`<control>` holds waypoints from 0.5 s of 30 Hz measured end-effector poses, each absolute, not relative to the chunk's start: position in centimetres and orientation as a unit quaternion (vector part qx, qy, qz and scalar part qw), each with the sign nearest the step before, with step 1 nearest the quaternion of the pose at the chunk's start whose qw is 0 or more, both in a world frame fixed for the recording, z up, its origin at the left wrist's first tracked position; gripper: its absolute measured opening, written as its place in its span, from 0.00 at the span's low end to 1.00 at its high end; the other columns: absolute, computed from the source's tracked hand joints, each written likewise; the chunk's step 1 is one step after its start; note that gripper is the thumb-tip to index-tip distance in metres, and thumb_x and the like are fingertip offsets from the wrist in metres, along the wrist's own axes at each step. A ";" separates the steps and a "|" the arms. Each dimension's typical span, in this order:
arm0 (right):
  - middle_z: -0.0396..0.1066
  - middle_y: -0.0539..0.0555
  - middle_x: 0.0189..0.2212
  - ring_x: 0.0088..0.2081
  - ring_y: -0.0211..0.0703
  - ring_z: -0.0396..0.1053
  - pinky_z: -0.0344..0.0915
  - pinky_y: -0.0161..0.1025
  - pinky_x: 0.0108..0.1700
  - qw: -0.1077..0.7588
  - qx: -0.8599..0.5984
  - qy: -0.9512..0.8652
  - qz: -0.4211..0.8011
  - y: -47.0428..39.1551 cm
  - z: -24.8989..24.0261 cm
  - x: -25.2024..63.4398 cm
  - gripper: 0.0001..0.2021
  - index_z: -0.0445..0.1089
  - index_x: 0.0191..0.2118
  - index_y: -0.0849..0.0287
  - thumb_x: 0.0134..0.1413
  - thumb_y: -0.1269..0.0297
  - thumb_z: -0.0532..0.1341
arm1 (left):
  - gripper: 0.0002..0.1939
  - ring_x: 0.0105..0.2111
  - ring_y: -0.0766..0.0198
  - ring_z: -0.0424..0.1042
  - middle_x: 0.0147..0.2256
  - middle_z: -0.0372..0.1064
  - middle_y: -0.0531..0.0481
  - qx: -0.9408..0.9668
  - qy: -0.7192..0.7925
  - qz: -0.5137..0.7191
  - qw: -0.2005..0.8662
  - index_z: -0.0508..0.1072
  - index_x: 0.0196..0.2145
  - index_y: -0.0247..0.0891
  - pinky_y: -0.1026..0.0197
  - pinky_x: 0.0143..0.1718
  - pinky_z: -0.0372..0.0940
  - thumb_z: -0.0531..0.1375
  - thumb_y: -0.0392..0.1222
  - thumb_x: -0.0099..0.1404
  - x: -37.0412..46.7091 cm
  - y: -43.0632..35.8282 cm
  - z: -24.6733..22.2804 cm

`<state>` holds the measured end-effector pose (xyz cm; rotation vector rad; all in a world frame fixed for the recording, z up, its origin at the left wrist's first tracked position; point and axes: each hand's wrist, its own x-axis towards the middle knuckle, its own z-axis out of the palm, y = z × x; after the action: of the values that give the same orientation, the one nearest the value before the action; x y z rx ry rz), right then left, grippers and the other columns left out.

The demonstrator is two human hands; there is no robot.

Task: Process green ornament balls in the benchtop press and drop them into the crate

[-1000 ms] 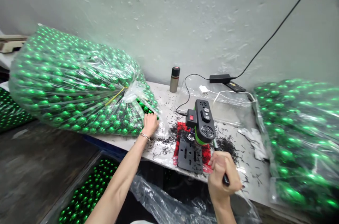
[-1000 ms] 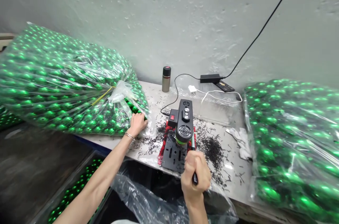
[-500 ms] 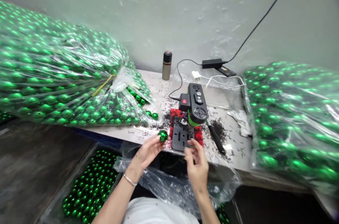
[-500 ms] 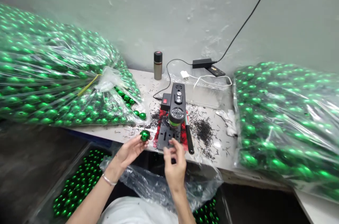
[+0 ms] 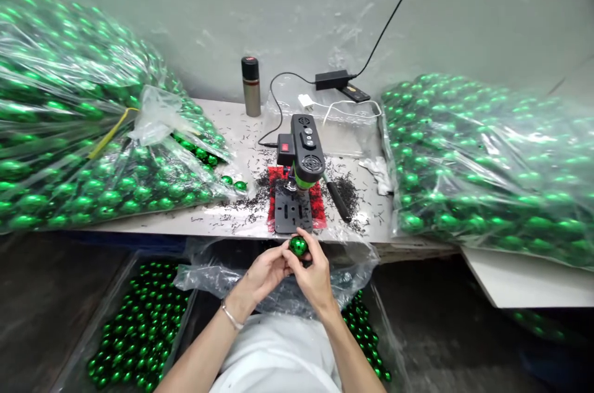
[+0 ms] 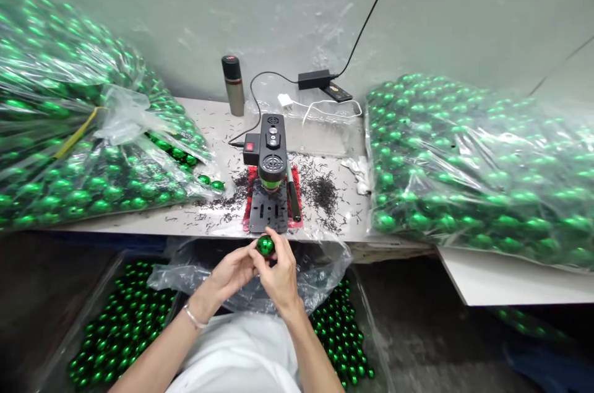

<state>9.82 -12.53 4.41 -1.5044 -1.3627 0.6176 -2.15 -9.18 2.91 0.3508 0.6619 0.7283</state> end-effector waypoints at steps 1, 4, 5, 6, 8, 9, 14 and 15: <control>0.74 0.60 0.48 0.45 0.44 0.74 0.73 0.35 0.39 0.486 -0.621 -0.560 0.255 -12.5 4.3 9.8 0.21 0.69 0.53 0.58 0.55 0.56 0.63 | 0.13 0.35 0.59 0.77 0.34 0.79 0.43 0.176 0.322 0.345 0.864 0.80 0.37 0.32 0.61 0.39 0.69 0.66 0.46 0.60 -2.2 -9.3 2.8; 0.74 0.60 0.48 0.46 0.46 0.74 0.73 0.36 0.41 0.478 -0.627 -0.560 0.256 -12.4 4.1 9.8 0.21 0.70 0.52 0.58 0.55 0.54 0.63 | 0.18 0.34 0.58 0.77 0.32 0.79 0.43 0.223 0.343 0.333 0.850 0.80 0.34 0.32 0.61 0.40 0.68 0.68 0.52 0.57 -2.4 -9.5 2.6; 0.75 0.60 0.48 0.47 0.46 0.74 0.73 0.38 0.43 0.475 -0.628 -0.562 0.253 -12.5 4.0 10.0 0.21 0.70 0.52 0.58 0.55 0.54 0.63 | 0.19 0.34 0.58 0.77 0.32 0.79 0.43 0.258 0.353 0.322 0.840 0.80 0.34 0.32 0.60 0.40 0.68 0.67 0.54 0.57 -2.6 -9.4 2.6; 0.75 0.60 0.47 0.47 0.47 0.74 0.73 0.40 0.46 0.472 -0.631 -0.564 0.246 -12.7 3.9 10.4 0.21 0.70 0.51 0.58 0.55 0.53 0.62 | 0.20 0.34 0.58 0.76 0.32 0.79 0.43 0.302 0.367 0.308 0.824 0.80 0.34 0.32 0.59 0.41 0.68 0.66 0.55 0.58 -2.8 -9.2 2.6; 0.75 0.60 0.47 0.48 0.48 0.74 0.71 0.43 0.50 0.464 -0.652 -0.559 0.217 -13.9 3.6 11.7 0.21 0.70 0.51 0.58 0.56 0.51 0.61 | 0.21 0.35 0.58 0.76 0.34 0.79 0.43 0.405 0.407 0.294 0.764 0.80 0.38 0.33 0.57 0.43 0.68 0.64 0.56 0.59 -3.7 -8.3 2.7; 0.75 0.60 0.46 0.47 0.49 0.74 0.71 0.45 0.50 0.463 -0.673 -0.544 0.191 -14.8 3.2 12.7 0.22 0.70 0.51 0.58 0.56 0.50 0.60 | 0.21 0.37 0.57 0.76 0.36 0.79 0.43 0.453 0.436 0.302 0.717 0.80 0.41 0.34 0.56 0.46 0.68 0.63 0.55 0.60 -4.4 -7.6 2.8; 0.73 0.64 0.48 0.45 0.61 0.74 0.70 0.53 0.47 0.367 -0.846 -0.383 0.065 -21.4 -1.8 20.0 0.35 0.69 0.52 0.59 0.49 0.34 0.56 | 0.18 0.49 0.52 0.73 0.48 0.76 0.41 0.624 0.587 0.414 0.307 0.77 0.48 0.37 0.50 0.54 0.64 0.56 0.48 0.67 -9.9 -2.2 3.9; 0.73 0.65 0.48 0.41 0.61 0.74 0.71 0.54 0.44 0.329 -0.871 -0.360 0.063 -22.6 -3.3 21.2 0.37 0.68 0.53 0.58 0.49 0.32 0.54 | 0.18 0.50 0.51 0.71 0.49 0.75 0.40 0.655 0.595 0.412 0.218 0.76 0.48 0.36 0.49 0.55 0.63 0.55 0.46 0.68 -11.0 -1.0 4.2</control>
<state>21.22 -22.59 -3.27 -2.2780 -0.9425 0.1649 -10.98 -1.01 4.19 1.8147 1.6464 1.1397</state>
